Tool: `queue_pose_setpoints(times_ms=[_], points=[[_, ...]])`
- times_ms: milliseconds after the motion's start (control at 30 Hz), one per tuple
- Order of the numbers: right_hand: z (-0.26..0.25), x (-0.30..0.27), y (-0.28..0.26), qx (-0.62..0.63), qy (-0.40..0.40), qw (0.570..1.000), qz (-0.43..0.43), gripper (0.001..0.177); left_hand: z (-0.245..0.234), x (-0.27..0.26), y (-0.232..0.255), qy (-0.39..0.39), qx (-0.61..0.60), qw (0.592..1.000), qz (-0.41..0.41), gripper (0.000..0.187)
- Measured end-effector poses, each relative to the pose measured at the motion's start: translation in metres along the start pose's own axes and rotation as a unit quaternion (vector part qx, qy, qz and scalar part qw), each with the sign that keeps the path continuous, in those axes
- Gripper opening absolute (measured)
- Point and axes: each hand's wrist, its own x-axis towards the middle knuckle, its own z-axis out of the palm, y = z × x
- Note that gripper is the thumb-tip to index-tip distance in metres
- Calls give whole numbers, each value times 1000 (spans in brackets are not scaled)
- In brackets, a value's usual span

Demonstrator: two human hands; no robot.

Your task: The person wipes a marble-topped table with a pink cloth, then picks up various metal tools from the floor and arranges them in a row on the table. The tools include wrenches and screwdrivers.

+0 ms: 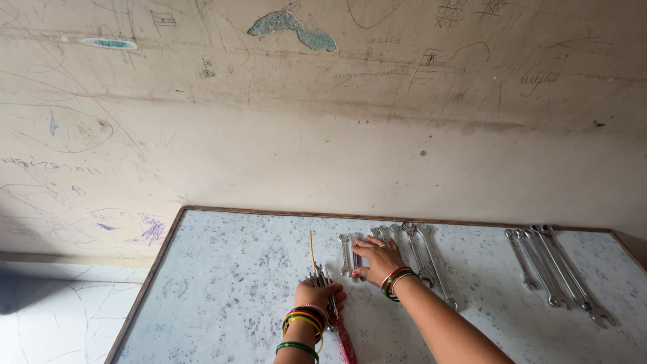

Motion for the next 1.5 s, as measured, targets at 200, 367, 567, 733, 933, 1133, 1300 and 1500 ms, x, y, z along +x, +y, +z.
queue_pose_setpoints(times_ms=[200,367,567,733,933,1133,1300,1500], points=[[-6,1,-9,-12,-9,1000,13,71,1,2,-1,-1,-1,1000,-1,10],[14,20,22,31,83,996,-20,57,0,3,-2,6,15,1000,-3,11],[16,22,88,93,254,962,26,25,3,-12,8,15,31,999,-19,10],[-4,-22,37,-1,110,994,14,30,5,-3,2,16,-8,1000,-1,8],[6,-44,12,15,205,978,26,10,10,21,-19,45,5,998,50,7],[13,-47,39,254,345,892,146,7,34,16,-29,60,-13,995,81,10],[13,-72,120,351,438,789,249,8,99,-1,-44,-36,43,991,121,15],[20,-146,226,353,373,745,426,12,200,-35,-96,-121,87,985,85,13]])
